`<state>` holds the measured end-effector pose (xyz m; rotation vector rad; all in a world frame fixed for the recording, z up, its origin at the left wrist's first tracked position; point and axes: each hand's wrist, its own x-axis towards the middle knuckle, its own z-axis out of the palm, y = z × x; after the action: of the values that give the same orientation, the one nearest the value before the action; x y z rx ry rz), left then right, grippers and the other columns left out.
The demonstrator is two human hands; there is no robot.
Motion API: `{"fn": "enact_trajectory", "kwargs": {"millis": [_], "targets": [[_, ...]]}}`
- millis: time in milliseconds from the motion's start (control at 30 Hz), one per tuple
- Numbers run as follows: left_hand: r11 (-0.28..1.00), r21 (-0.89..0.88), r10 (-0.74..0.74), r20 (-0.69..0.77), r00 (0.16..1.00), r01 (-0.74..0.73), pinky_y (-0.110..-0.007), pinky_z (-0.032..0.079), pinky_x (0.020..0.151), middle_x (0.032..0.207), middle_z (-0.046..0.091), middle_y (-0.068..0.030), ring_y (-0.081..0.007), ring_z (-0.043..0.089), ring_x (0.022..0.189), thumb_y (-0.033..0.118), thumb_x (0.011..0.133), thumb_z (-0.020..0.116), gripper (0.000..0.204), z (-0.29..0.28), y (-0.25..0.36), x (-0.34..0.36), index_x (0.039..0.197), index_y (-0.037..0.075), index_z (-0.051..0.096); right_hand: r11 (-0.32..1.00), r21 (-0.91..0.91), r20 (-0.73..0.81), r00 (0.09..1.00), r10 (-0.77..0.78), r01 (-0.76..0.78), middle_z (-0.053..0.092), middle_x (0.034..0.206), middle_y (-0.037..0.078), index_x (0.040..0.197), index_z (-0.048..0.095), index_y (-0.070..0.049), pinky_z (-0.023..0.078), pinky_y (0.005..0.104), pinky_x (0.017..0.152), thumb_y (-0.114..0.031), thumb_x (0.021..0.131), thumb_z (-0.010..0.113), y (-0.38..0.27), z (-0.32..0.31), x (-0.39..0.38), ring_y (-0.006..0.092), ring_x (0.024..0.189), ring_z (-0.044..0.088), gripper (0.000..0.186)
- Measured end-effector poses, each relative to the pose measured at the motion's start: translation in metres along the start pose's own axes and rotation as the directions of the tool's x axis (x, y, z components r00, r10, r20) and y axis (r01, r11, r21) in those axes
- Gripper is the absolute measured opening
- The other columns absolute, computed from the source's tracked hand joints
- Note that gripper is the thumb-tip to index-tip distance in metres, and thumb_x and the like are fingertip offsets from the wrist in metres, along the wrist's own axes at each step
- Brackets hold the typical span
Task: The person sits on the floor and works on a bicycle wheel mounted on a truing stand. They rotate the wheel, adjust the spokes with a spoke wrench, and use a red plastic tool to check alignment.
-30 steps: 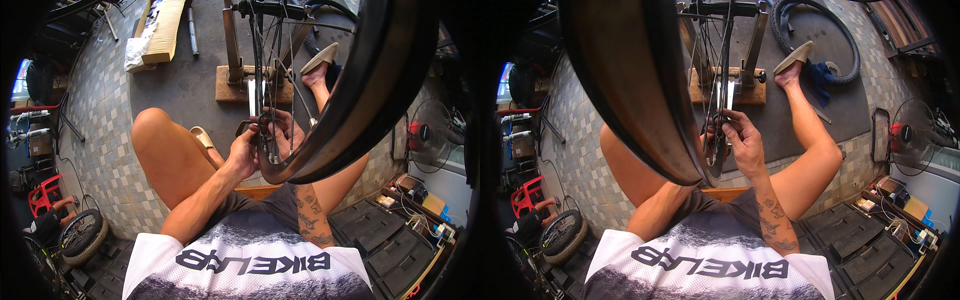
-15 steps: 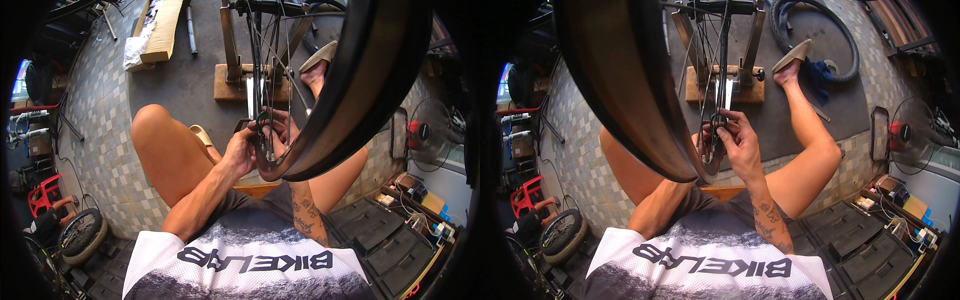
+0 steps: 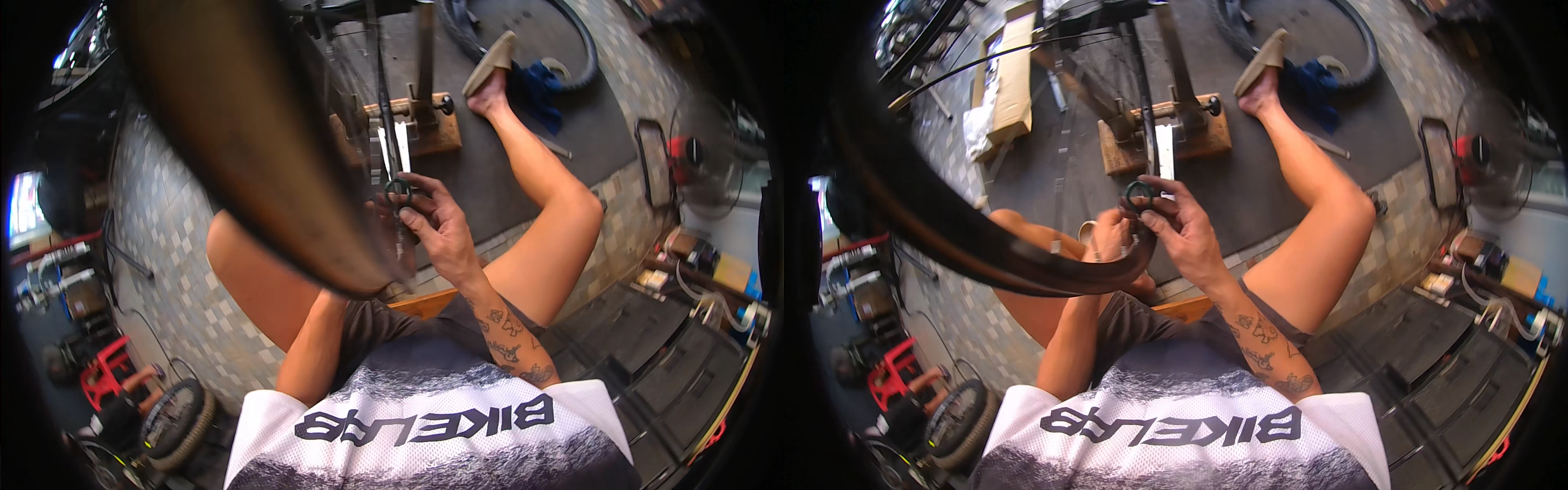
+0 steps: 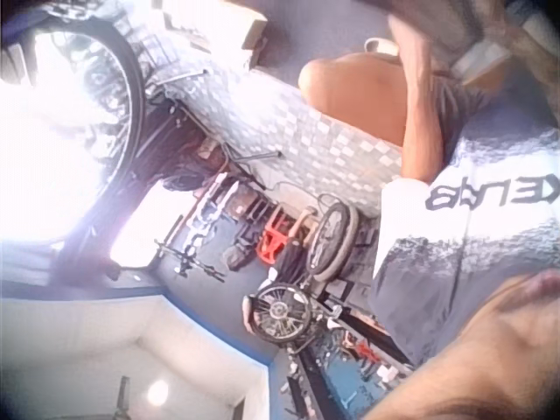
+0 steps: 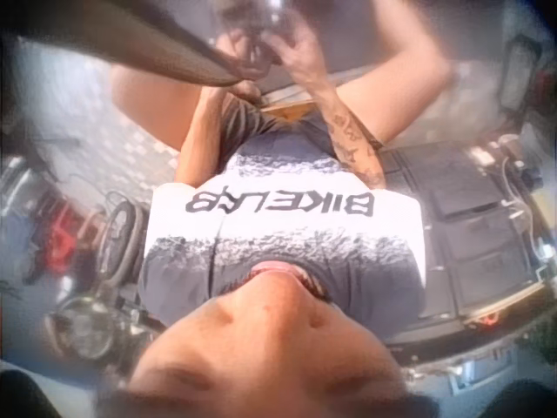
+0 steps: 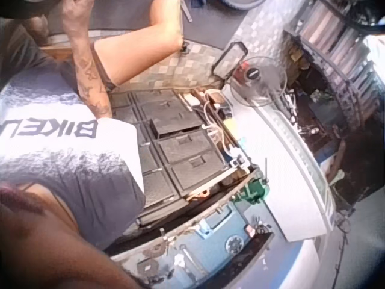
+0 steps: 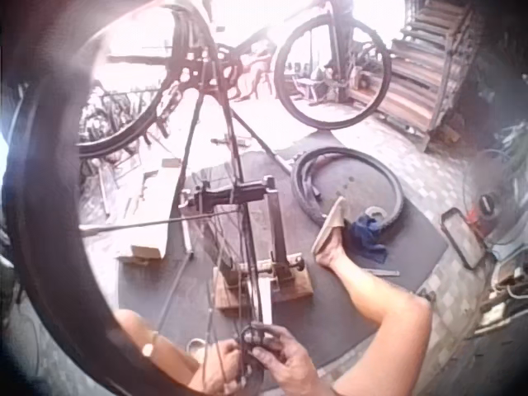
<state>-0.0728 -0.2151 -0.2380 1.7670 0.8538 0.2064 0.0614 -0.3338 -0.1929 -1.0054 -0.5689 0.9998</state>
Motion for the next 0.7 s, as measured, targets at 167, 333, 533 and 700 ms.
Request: {"fn": "enact_trajectory", "kwargs": {"millis": [167,333,533,700], "targets": [[0.928,-0.359,0.038,-0.177,0.983,-0.101,-0.023,0.048,0.056,0.098,0.070,-0.0052,-0.0079,0.062,0.077,0.022,0.111,0.055,0.029,-0.037,0.052,0.003,0.121,-0.002,0.069,0.996,-0.027,-0.434,0.899,0.061,-0.081,0.069,0.115,0.009,0.129,0.057,0.001,0.057,0.0297,0.090,-0.019,0.109,0.062,0.023,0.006,-0.018,0.0149,0.104,0.069,0.029],[0.947,-0.319,-0.002,0.094,0.996,0.032,-0.023,0.049,0.058,0.092,0.073,-0.0026,-0.0074,0.063,0.074,0.025,0.109,0.061,0.032,-0.051,0.099,0.011,0.122,-0.003,0.071,0.660,0.542,-0.013,0.780,0.625,-0.520,0.070,0.112,0.010,0.129,0.057,-0.005,0.061,0.0348,0.074,-0.063,0.109,0.043,0.029,0.007,-0.031,0.0184,0.095,0.071,0.063],[0.996,-0.065,0.074,0.161,0.984,-0.064,-0.021,0.042,0.055,0.082,0.068,0.0003,-0.0034,0.055,0.065,0.023,0.109,0.061,0.030,-0.055,0.109,0.015,0.121,-0.002,0.072,0.483,0.784,-0.062,0.725,0.686,-0.390,0.067,0.092,0.003,0.110,0.061,-0.012,0.058,0.0349,0.067,-0.068,0.106,0.042,0.029,0.042,-0.005,0.0166,0.077,0.067,0.059],[0.998,-0.051,-0.022,0.145,0.989,0.029,-0.021,0.037,0.059,0.076,0.062,0.0031,-0.0033,0.051,0.067,0.021,0.109,0.061,0.029,-0.052,0.112,0.012,0.117,-0.003,0.074,0.458,0.848,-0.171,0.682,0.712,-0.266,0.057,0.077,-0.003,0.098,0.057,-0.019,0.051,0.0307,0.057,-0.064,0.107,0.045,0.031,0.057,0.002,0.0108,0.063,0.058,0.048]]}}
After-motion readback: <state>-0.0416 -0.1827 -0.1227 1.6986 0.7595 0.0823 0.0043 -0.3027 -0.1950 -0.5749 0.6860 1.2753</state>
